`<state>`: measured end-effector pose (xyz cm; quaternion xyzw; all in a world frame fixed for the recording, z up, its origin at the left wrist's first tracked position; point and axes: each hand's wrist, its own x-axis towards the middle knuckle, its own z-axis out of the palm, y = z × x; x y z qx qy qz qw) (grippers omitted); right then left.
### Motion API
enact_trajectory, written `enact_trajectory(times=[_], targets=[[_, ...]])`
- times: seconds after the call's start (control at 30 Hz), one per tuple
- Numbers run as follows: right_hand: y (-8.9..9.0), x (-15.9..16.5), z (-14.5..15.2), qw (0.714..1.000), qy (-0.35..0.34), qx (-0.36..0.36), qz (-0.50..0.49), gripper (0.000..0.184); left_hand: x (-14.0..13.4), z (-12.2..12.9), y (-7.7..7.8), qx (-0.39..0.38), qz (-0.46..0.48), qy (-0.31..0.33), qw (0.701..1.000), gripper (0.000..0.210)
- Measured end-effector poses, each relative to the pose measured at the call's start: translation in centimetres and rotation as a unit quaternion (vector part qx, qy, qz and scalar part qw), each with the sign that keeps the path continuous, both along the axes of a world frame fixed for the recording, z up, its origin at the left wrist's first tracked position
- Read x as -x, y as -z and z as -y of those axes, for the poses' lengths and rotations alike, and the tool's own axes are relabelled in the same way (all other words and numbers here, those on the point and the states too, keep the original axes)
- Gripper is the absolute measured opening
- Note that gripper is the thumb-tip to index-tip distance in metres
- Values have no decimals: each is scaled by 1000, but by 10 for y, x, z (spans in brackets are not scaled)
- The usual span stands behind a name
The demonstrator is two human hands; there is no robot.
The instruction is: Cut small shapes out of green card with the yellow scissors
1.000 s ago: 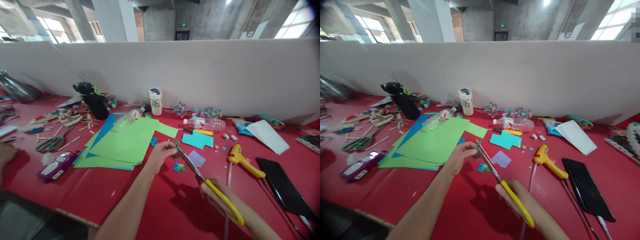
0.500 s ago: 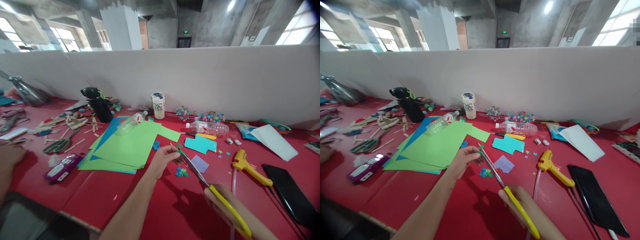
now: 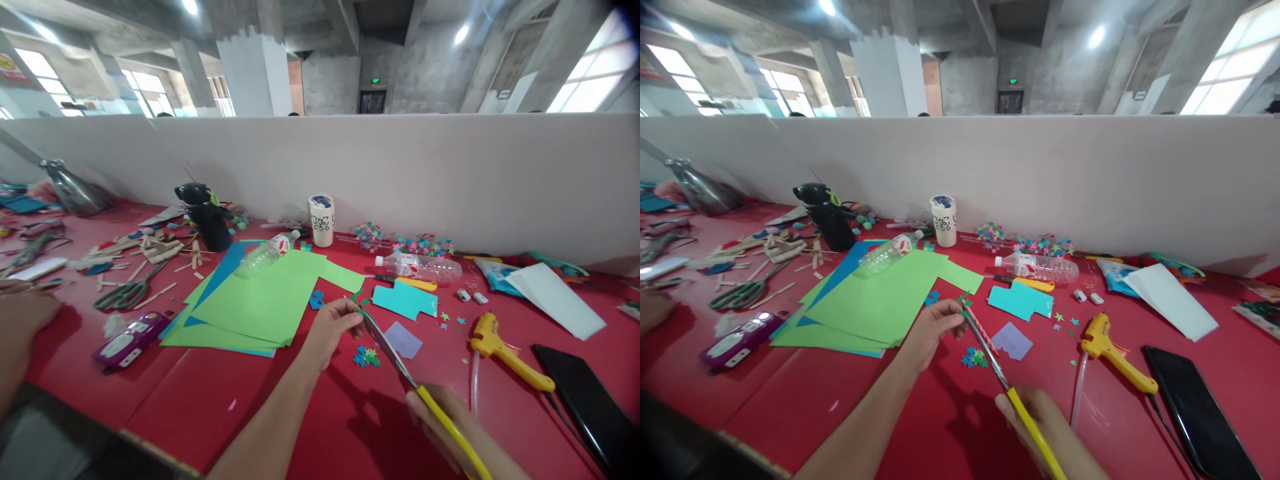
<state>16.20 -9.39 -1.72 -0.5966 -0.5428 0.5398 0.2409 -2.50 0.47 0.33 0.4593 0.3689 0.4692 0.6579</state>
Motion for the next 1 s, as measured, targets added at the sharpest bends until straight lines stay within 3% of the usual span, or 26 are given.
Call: enact_trajectory(times=[0.2,0.47,1.0], targets=[[-6,-7,0,1000,-17,9,2,58,6,-2,1,-7,-21,27,999,10],[-9,-4,2,999,-2,7,40,60,2,2,-7,9,-20,-3,1000,9],[-11,-7,0,998,-29,10,51,57,5,1,-7,5,-33,13,999,9]])
